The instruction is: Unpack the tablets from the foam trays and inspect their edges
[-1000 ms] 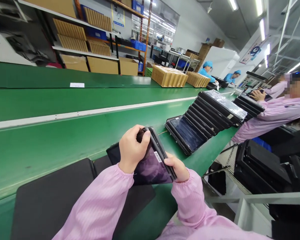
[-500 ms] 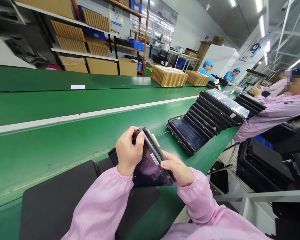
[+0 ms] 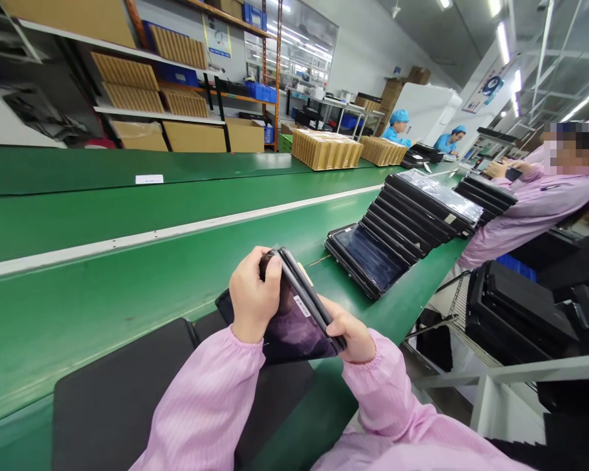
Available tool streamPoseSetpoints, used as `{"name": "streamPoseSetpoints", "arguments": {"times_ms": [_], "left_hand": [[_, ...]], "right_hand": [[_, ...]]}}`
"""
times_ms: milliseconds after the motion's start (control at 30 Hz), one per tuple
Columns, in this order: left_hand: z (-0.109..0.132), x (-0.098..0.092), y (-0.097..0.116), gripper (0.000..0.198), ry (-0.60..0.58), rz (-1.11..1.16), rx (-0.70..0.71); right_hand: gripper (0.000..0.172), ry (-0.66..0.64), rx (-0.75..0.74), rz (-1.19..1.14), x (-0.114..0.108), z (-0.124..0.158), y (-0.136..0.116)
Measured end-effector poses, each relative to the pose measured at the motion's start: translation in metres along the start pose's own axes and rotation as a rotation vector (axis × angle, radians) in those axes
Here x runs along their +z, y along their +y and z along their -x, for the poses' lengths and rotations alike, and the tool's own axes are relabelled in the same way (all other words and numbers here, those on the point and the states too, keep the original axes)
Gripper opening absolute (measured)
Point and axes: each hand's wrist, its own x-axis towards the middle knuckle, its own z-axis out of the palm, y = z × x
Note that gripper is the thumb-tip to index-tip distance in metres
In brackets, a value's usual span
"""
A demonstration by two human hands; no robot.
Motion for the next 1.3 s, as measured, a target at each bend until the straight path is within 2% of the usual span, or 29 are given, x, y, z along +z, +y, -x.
{"name": "streamPoseSetpoints", "arguments": {"times_ms": [133,267,400,500,600,733,1000,1300], "left_hand": [[-0.002,0.0,-0.002,0.022,-0.01,0.044,-0.015],[-0.004,-0.004,-0.003,0.025,-0.051,0.171,-0.034],[-0.004,-0.011,-0.005,0.029,-0.108,0.277,0.074],[-0.006,-0.014,-0.004,0.023,-0.126,0.286,0.079],[-0.007,-0.016,-0.005,0.019,-0.088,0.287,0.04],[-0.01,-0.017,-0.007,0.018,-0.03,0.238,0.054],[-0.011,-0.013,-0.01,0.02,0.031,0.174,0.108],[-0.009,-0.017,-0.009,0.025,-0.007,0.183,0.11]], "right_hand": [[0.067,-0.046,-0.033,0.05,0.001,0.0,-0.005],[0.066,-0.203,-0.036,0.228,0.001,0.002,-0.015],[0.063,-0.325,-0.08,0.369,0.0,-0.002,-0.026],[0.061,-0.407,-0.137,0.593,0.0,-0.008,-0.041],[0.058,-0.471,-0.186,0.807,-0.002,-0.015,-0.054],[0.059,-0.523,-0.215,0.736,-0.009,-0.025,-0.055],[0.068,-0.566,-0.099,0.619,-0.032,-0.037,-0.042],[0.067,-0.608,-0.139,0.606,-0.03,-0.035,-0.044]]}}
